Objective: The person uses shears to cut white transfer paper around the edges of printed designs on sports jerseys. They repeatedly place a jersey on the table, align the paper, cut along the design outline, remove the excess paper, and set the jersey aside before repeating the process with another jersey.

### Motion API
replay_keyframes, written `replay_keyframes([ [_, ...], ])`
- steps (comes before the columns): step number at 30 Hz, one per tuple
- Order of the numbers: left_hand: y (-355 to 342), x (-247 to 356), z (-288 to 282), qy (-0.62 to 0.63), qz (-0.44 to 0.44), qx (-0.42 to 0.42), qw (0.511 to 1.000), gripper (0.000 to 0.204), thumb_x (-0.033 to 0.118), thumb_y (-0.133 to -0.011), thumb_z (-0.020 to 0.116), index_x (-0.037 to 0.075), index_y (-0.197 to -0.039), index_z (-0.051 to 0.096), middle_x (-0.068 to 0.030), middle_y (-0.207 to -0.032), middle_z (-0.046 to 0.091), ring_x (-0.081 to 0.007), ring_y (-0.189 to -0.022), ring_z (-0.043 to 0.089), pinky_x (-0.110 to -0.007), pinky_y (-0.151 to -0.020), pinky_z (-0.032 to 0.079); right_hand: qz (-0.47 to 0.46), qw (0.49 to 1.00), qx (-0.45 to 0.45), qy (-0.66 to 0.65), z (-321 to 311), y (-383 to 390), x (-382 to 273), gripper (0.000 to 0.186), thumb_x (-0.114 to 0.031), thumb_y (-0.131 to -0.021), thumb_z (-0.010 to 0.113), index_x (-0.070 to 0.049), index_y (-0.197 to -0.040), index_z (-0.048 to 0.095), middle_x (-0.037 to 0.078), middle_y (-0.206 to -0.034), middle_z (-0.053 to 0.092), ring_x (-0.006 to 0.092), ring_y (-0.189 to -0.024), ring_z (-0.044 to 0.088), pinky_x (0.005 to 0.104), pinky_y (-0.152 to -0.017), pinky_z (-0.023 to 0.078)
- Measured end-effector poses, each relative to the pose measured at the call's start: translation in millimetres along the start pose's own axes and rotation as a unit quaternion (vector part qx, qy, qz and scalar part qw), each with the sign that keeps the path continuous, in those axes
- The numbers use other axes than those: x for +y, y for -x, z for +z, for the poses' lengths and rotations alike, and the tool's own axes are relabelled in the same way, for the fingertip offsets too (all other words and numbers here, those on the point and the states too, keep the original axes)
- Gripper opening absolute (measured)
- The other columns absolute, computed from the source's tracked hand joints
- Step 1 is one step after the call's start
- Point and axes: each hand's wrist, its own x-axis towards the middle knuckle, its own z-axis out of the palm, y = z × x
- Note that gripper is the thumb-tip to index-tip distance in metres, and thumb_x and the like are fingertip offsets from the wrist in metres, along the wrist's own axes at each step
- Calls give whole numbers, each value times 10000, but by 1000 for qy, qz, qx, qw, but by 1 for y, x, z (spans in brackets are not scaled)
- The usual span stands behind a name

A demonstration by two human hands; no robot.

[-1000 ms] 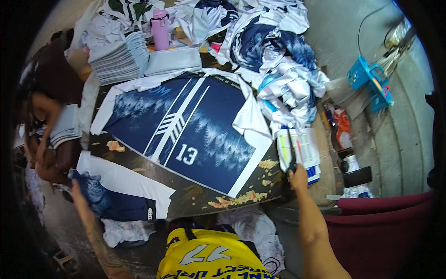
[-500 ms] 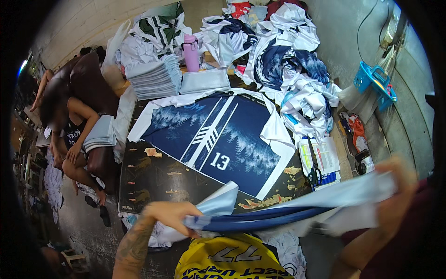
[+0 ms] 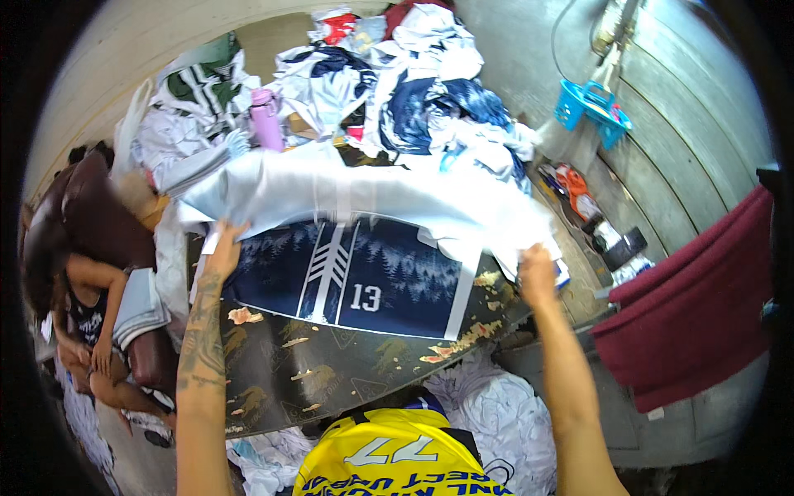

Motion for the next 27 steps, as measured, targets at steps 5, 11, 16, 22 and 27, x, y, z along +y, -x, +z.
replay_keyframes([
  [5,74,-75,67,104,-218,-115,964,645,9,-955,535,234,-1558,581,-224,-1102,752,-405,-1013,710,-468,-929,551,106,991,-59,-54,124,81,-29,266,-72,-895,738,-81,-1160,763,179,-1165,698,404,-1107,672,497,-945,558],
  [11,114,-67,49,531,-476,-217,666,592,299,-1079,518,251,-1660,416,-178,-1126,694,-228,-874,706,-376,-690,575,142,986,-73,-37,134,135,-63,367,-61,-783,785,-87,-1141,708,144,-1132,652,390,-1128,627,452,-970,527],
  [16,119,-63,64,612,-328,-125,708,684,-41,-909,511,18,-1590,494,-105,-1517,598,-225,-1313,596,-328,-1167,419,540,771,35,-337,160,190,-79,559,-335,-818,862,32,-1206,697,208,-1111,733,356,-1060,691,417,-965,534],
  [22,172,-17,99,84,-152,-246,954,1025,404,-947,787,52,-1705,194,-302,-1639,399,-463,-1513,390,-552,-1251,305,400,912,-68,-57,171,168,-128,619,-335,-992,744,122,-1372,571,316,-1331,621,457,-1219,611,524,-1106,462],
  [27,243,25,43,32,-228,-145,962,980,421,-754,896,55,-1540,439,-303,-1388,565,-488,-1320,517,-572,-1169,371,192,840,170,-478,19,83,-149,698,8,-943,776,-43,-1563,458,124,-1426,597,195,-1127,642,318,-1005,515],
])
